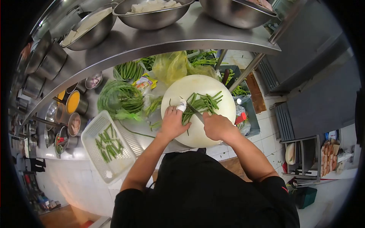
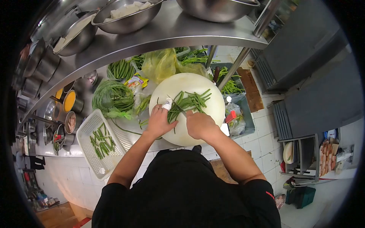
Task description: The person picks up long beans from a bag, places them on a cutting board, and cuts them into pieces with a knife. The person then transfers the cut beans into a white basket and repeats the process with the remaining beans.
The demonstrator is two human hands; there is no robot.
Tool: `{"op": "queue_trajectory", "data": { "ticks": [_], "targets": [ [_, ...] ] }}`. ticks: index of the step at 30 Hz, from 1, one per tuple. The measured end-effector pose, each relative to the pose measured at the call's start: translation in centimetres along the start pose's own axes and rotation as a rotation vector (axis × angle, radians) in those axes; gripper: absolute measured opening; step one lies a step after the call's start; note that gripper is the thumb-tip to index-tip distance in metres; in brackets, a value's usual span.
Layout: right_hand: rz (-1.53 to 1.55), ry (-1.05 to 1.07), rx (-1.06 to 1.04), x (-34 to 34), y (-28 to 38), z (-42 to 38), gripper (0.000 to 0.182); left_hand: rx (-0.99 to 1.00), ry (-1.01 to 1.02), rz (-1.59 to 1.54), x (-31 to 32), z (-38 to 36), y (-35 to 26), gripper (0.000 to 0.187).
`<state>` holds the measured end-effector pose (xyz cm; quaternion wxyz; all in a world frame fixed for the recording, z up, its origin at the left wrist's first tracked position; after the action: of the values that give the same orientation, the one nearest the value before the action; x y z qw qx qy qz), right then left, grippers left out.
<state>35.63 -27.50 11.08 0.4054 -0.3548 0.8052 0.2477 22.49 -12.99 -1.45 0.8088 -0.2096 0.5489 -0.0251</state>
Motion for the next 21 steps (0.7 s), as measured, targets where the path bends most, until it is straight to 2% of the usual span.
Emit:
{"op": "queue_trajectory", "data": {
  "ticks": [1, 3, 6, 10, 14, 16, 17, 20, 21],
  "targets": [
    [-0.002, 0.009, -0.003, 0.0, 0.1, 0.2, 0.040, -0.008, 0.005, -0.003, 0.5, -0.3, -0.2, 0.087],
    [0.006, 0.023, 0.004, 0.2, 0.4, 0.6, 0.037, 0.056, -0.076, 0.023, 1.2, -0.7, -0.5, 0.073],
    [0.064, -0.013, -0.006, 2.6, -0.2, 1.8, 0.032, 0.030, -0.078, -0.063, 2.3, -1.1, 0.0, 0.062],
    [0.063, -0.044, -0.064, 2.7, -2.4, 2.9, 0.028, 0.057, -0.098, 0.000, 3.4, -1.8, -0.5, 0.058],
    [0.276, -0.101, -0.124, 3.1, -6.4, 1.2, 0.029, 0.045, -0.072, 0.035, 2.4, -1.1, -1.2, 0.070],
    [0.524, -0.095, -0.022, 2.5, -7.3, -2.5, 0.029, 0.015, -0.044, 0.057, 2.1, -0.7, -1.0, 0.074],
    [0.526, -0.097, -0.020, 3.3, -8.4, -3.4, 0.029, 0.032, -0.041, 0.077, 2.1, -0.4, -0.8, 0.080],
    [0.658, -0.045, 0.012, 5.4, -12.0, -6.5, 0.028, 0.073, 0.002, 0.108, 1.4, 0.3, -0.8, 0.092],
    [0.729, 0.077, 0.071, 5.3, -12.6, -8.0, 0.025, 0.086, 0.032, 0.119, 0.9, 0.7, -1.1, 0.098]
  ]
}}
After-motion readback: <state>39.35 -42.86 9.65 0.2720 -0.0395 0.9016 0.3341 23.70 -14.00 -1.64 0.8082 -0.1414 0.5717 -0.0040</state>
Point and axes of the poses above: each hand's wrist, its own z-axis towards the middle knuckle, its own x-axis out of the palm, y = z × x, the point moved 2 cm from there along z, towards the middle knuckle, and after that the axes turned 10 degrees about x, right-handed, at the moved point
